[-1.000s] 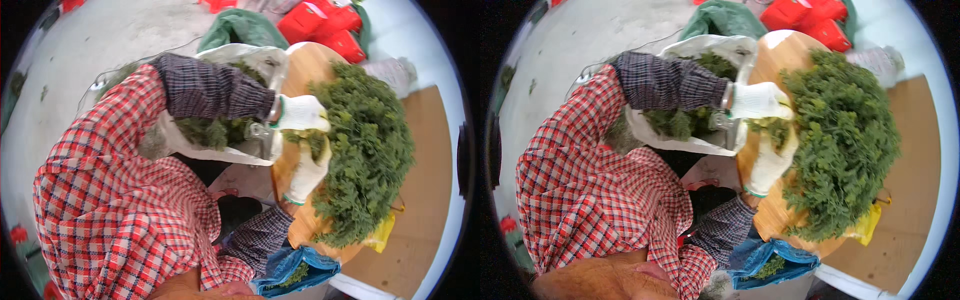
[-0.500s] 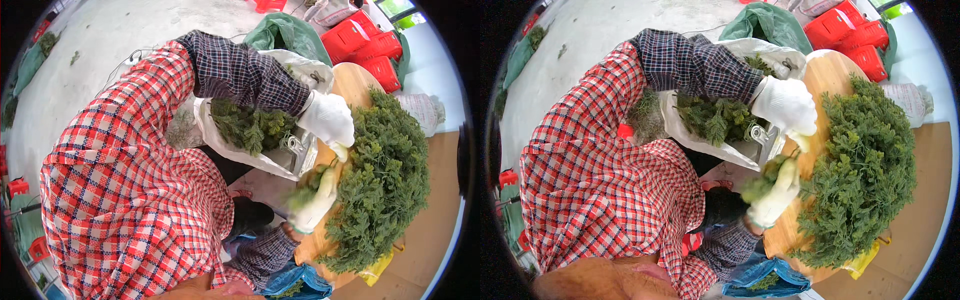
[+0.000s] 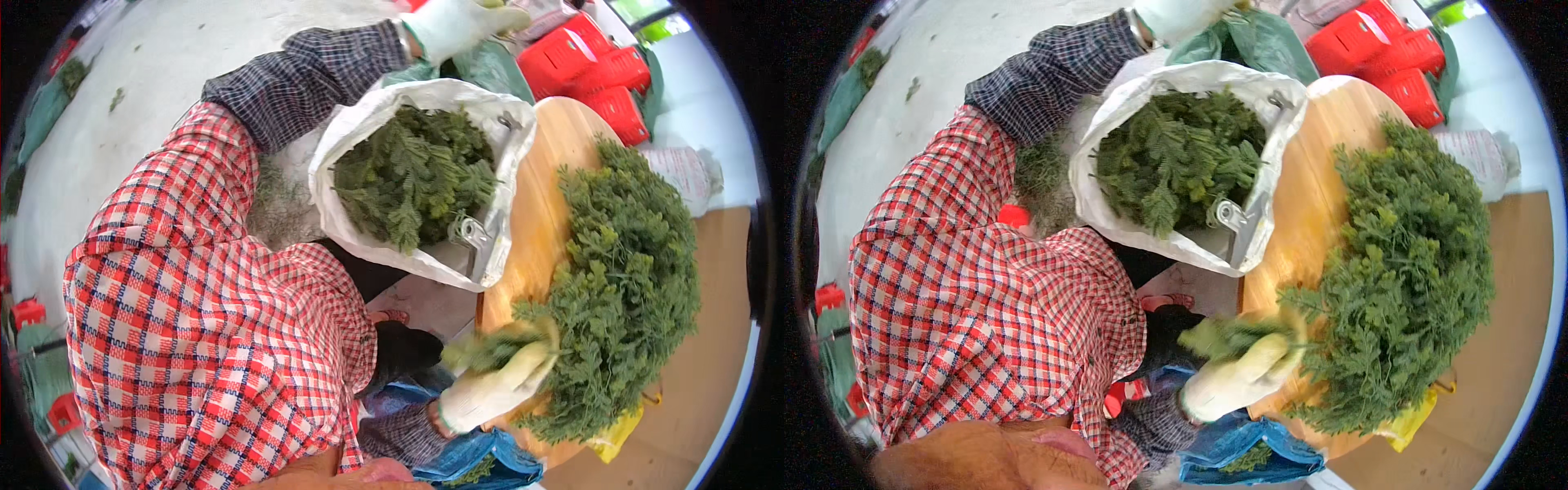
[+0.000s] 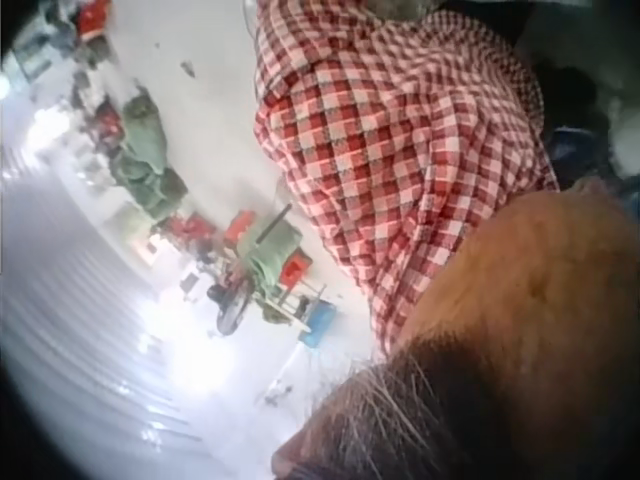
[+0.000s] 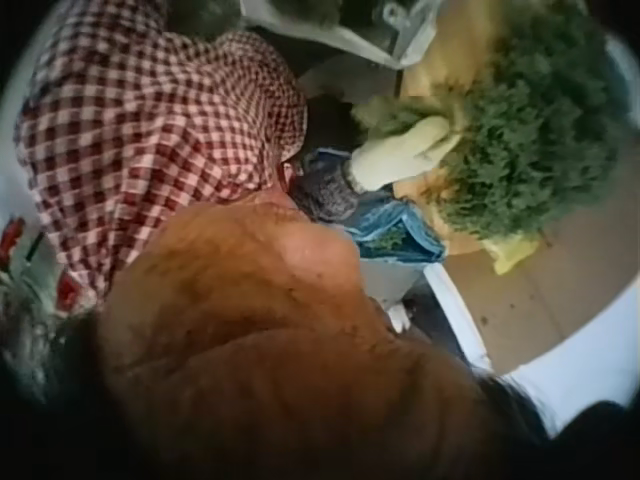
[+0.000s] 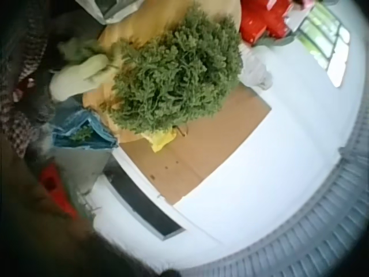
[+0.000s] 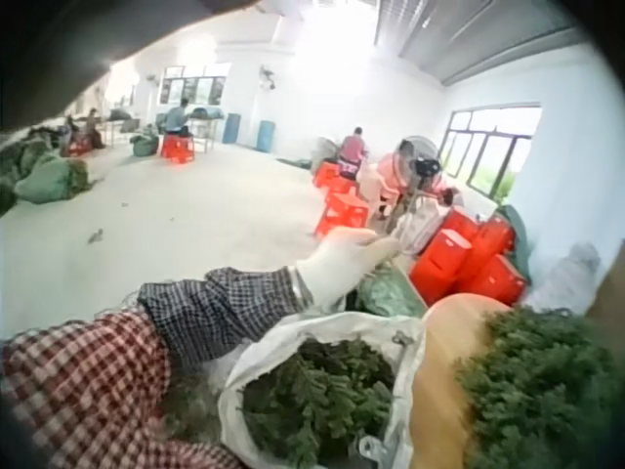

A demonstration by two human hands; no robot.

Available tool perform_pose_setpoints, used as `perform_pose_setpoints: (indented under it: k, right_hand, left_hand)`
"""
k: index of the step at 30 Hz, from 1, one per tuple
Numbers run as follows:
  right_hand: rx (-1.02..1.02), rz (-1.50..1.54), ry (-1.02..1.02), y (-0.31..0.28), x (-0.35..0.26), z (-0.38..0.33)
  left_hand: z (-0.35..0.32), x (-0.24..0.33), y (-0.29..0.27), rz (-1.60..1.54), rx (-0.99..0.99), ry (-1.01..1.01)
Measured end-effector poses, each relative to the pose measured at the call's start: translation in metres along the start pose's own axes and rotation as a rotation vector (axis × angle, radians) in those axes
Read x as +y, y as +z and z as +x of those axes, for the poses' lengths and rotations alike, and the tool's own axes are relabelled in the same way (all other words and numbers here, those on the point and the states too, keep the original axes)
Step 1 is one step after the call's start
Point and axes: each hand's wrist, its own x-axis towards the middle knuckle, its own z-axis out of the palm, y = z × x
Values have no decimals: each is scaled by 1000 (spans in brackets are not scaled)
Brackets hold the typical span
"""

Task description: Packing green leafy plants into a white sack from a wooden board

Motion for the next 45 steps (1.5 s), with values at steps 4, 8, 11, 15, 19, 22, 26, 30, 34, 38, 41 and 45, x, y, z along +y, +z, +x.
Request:
perform_pose_setpoints:
  k: [4, 8, 11, 15, 19, 22, 26, 30, 34, 38, 41, 45]
  right_hand:
    - [119, -15, -275, 51, -5, 52]
    - [-38, -210, -605, 96, 19, 107]
    - [-241, -876, -798, 111, 55, 142]
    - [-234, -1030, -854, 116, 49, 99]
    - [-639, -1010, -709, 108, 78, 61]
    - [-650, -960, -539, 84, 88, 62]
    - [-598, -298, -53, 75, 78, 58]
    - [-380, -83, -9, 51, 78, 53]
    - [-369, 213, 58, 33, 92, 50]
    - [-514, 489, 159, 37, 92, 38]
    - [-618, 17, 37, 56, 76, 37]
    - [-804, -403, -150, 77, 104, 38]
  left_hand:
    - [-31, -32, -83, 64, 210, -7]
    - [-95, -106, -185, 837, 185, -255]
    - [-159, -136, -224, 1002, 139, -637]
    - [-248, -170, -270, 1035, -1, -815]
    - [-300, -197, -284, 1130, -141, -923]
    - [-272, -202, -260, 1088, -394, -1167]
    - [-247, -181, -255, 1656, -632, -322]
    - [-182, -90, -157, 715, 2, -197]
    - [-167, -25, -85, 477, -436, 168]
    - [-180, 5, -40, 676, -815, 212]
    - [-190, -13, -34, 802, -938, 286]
    - [-198, -31, -21, 802, -975, 265]
